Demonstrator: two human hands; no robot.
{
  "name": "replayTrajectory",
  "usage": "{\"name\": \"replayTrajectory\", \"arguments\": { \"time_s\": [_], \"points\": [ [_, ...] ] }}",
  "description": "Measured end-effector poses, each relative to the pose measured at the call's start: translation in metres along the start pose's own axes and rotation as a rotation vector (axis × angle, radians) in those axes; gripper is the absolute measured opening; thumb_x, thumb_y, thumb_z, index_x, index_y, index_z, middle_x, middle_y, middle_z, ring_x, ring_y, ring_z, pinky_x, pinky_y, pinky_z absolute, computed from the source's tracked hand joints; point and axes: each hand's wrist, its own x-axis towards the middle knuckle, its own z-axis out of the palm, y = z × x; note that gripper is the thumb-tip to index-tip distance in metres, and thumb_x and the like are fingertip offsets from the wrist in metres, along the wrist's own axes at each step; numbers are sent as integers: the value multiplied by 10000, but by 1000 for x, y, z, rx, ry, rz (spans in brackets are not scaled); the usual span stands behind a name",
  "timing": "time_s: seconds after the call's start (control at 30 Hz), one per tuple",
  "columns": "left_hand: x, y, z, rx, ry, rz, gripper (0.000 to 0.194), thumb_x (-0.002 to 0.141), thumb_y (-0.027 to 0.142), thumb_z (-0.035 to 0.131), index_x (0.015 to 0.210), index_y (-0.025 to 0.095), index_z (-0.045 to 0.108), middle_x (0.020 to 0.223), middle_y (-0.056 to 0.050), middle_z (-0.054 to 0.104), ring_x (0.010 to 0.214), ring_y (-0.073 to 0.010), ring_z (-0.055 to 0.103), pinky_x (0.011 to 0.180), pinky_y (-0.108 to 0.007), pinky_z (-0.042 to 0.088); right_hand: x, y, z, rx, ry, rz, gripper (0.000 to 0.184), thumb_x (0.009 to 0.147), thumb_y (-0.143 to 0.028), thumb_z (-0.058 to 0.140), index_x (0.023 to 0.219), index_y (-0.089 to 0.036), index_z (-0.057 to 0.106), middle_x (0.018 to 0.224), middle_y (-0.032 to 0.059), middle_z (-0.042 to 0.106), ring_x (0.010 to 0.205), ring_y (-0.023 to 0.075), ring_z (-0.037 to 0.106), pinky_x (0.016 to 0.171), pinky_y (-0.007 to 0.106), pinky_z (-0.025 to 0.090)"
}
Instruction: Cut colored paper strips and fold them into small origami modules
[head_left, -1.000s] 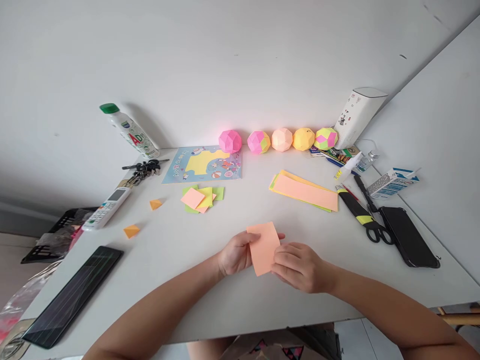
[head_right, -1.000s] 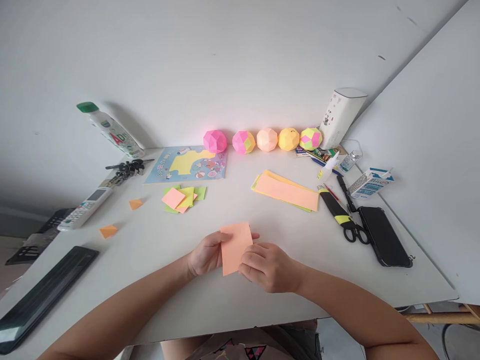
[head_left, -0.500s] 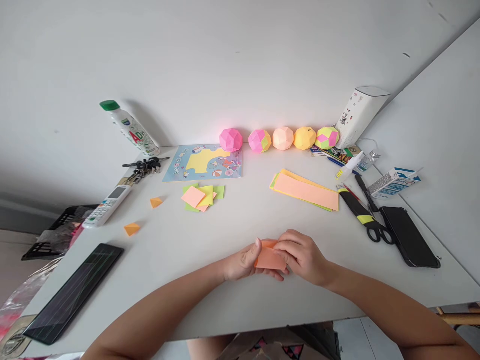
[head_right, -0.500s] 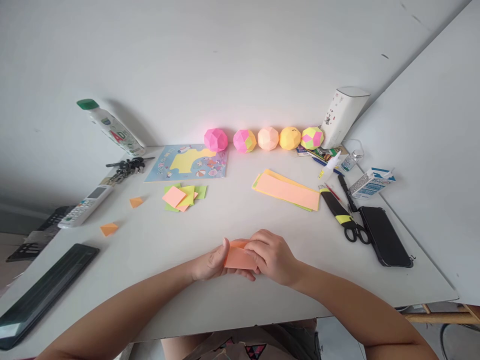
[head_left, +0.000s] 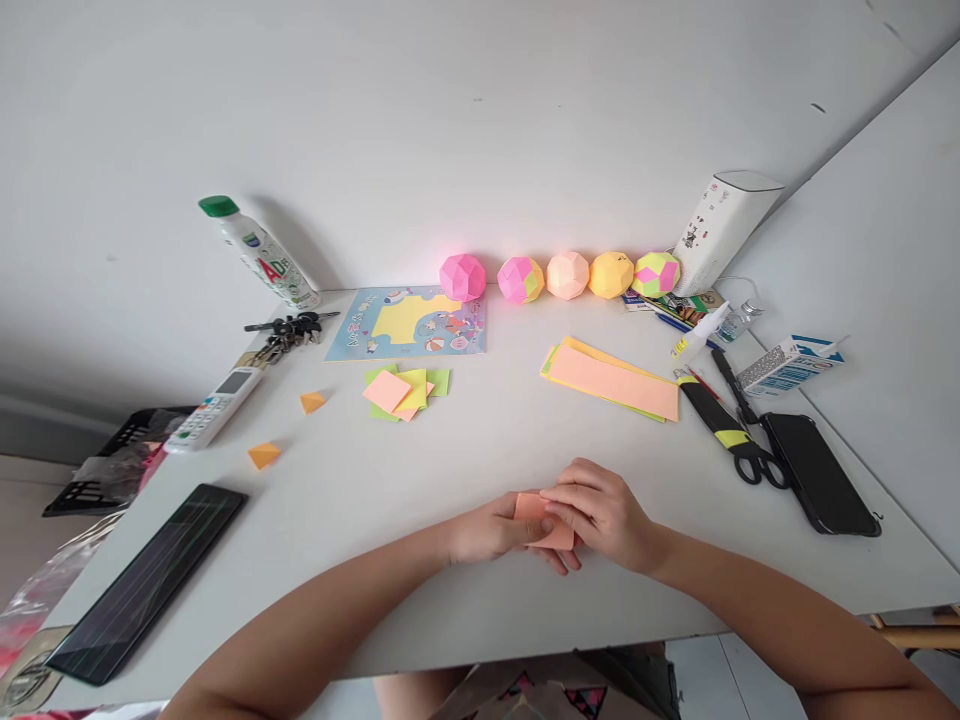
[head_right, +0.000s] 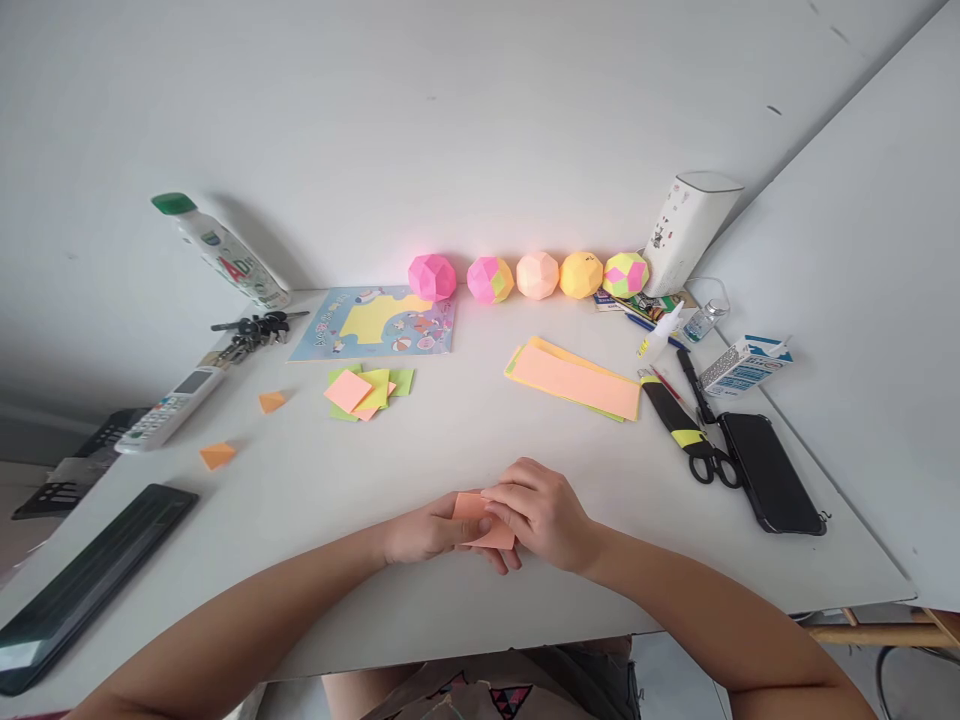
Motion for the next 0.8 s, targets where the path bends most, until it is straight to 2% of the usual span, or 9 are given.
{"name": "replayTrajectory", "arguments": {
  "time_s": [0.17, 0.4, 0.6, 0.8],
  "points": [
    [-2, 1, 1, -28, 12, -13, 351, 884, 373, 447, 1032, 115, 634, 957, -135, 669, 930, -246, 622, 878, -434, 452, 0, 0, -1, 92, -23, 102, 147, 865, -190, 515, 856, -181, 661, 754, 44, 538, 655, 135, 527, 561, 262, 474],
    [-2, 3, 1, -19, 38, -8, 381, 874, 386, 465, 1063, 97, 626, 971, -144, 667, 942, -256, 620, 865, -432, 470, 4, -4, -6, 232, -80, 252, 135, 853, -216, 549, 788, -161, 654, 717, 40, 576, 584, 111, 530, 520, 232, 452],
    [0, 4, 1, 101, 204, 38, 381, 825, 434, 530, 994, 106, 625, 897, -112, 665, 884, -253, 638, 711, -377, 535, 6, -3, -10, 226, -73, 273, 176, 862, -239, 546, 756, -171, 669, 687, 37, 589, 587, 115, 534, 527, 229, 448],
    [2, -4, -3, 250, 337, 153, 403, 842, 445, 494, 1056, 115, 586, 893, -103, 666, 812, -218, 652, 634, -340, 559, 8, -1, -12, 198, -57, 302, 186, 863, -234, 542, 752, -166, 675, 680, 37, 602, 596, 117, 545, 534, 226, 438]
  ]
}}
